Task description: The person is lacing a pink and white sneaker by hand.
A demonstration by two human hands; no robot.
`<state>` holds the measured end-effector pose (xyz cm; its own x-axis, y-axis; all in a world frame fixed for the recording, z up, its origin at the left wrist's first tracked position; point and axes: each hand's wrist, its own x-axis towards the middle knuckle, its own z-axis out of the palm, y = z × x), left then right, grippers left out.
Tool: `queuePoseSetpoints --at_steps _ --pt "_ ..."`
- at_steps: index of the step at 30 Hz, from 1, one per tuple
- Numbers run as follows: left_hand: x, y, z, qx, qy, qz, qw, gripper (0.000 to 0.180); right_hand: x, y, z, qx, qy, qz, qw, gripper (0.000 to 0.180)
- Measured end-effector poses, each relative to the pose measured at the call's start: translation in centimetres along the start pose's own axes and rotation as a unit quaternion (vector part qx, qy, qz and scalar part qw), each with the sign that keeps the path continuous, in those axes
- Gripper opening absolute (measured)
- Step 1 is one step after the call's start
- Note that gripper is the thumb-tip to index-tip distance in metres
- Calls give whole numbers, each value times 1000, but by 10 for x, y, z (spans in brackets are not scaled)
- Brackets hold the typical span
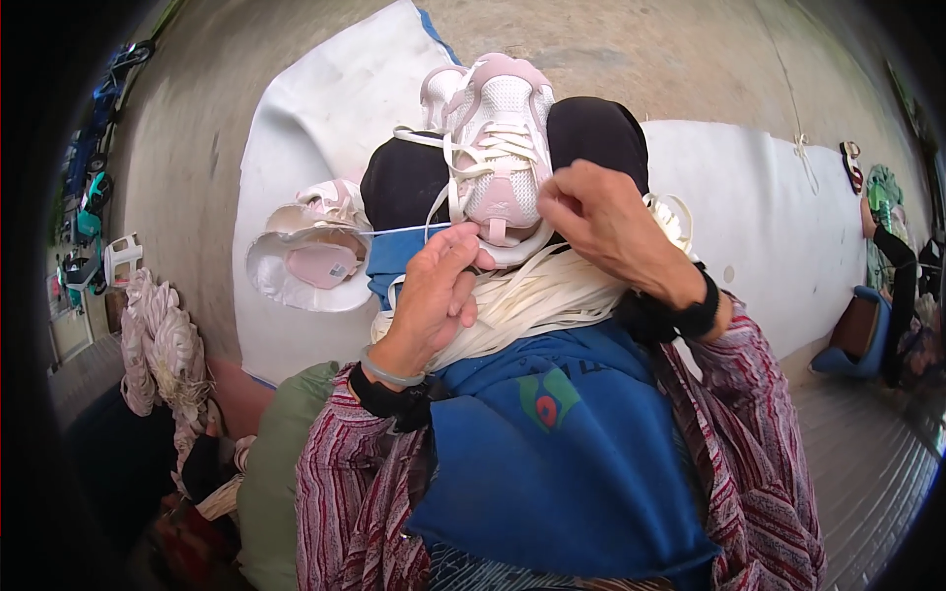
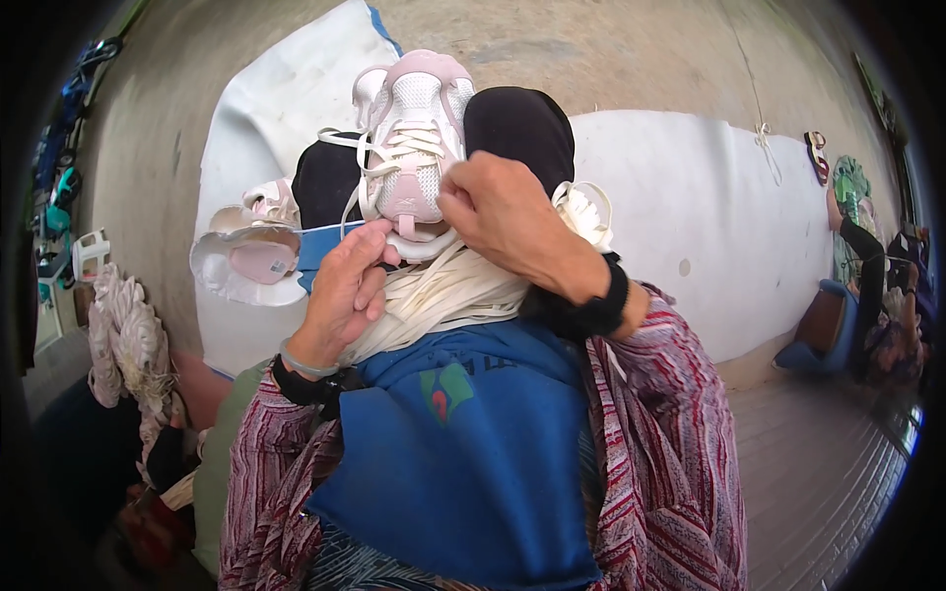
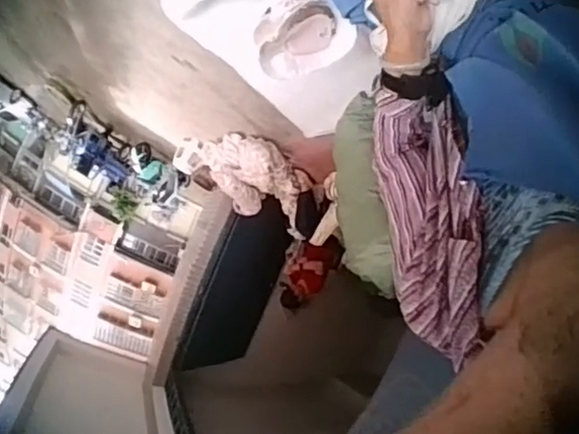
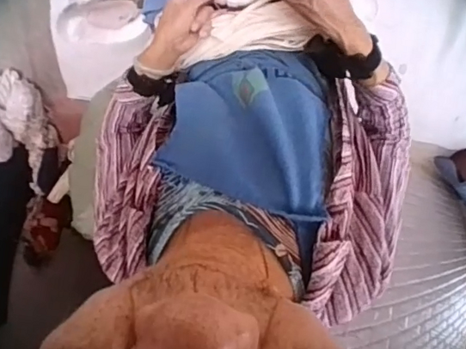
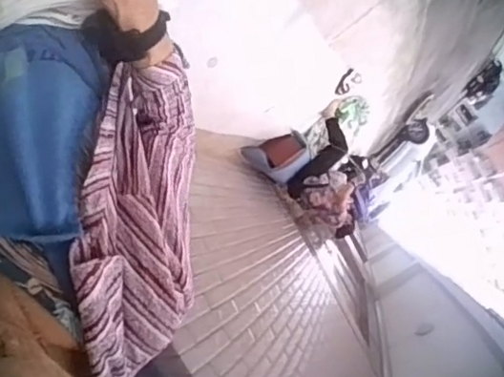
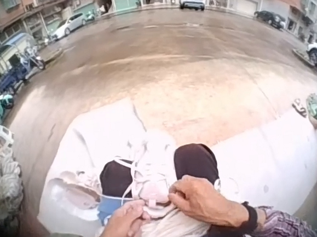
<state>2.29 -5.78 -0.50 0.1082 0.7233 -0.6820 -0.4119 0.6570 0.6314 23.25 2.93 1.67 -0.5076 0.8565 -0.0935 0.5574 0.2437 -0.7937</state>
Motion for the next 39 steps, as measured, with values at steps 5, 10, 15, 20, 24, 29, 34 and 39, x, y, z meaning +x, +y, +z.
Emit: queuePoseSetpoints --at_steps 5,10,15,20,24,29,34,39 --pt "-6 0 3 -51 -2 2 999 38 -55 2 -38 -12 -151 -36 988 16" --pt "6 -7 -9 -151 -75 -15 986 32 -73 9 -38 150 -127 95 976 19" --pt "4 -1 0 -84 -38 -5 996 28 -28 6 -14 322 -8 137 937 27" --pt "17 -3 6 -195 -51 -16 979 23 17 22 0 68 96 -36 992 20" --pt "36 -7 22 -273 -64 -14 960 21 24 30 16 34 107 -76 991 14" --pt "56 -12 7 -288 -147 -37 945 21 30 30 28 -7 143 -110 984 10" --pt "51 -9 5 -272 -127 -41 953 23 28 32 34 2 143 -135 980 9" --pt "48 3 22 -277 -84 -46 956 25 26 29 31 5 152 -126 980 10"
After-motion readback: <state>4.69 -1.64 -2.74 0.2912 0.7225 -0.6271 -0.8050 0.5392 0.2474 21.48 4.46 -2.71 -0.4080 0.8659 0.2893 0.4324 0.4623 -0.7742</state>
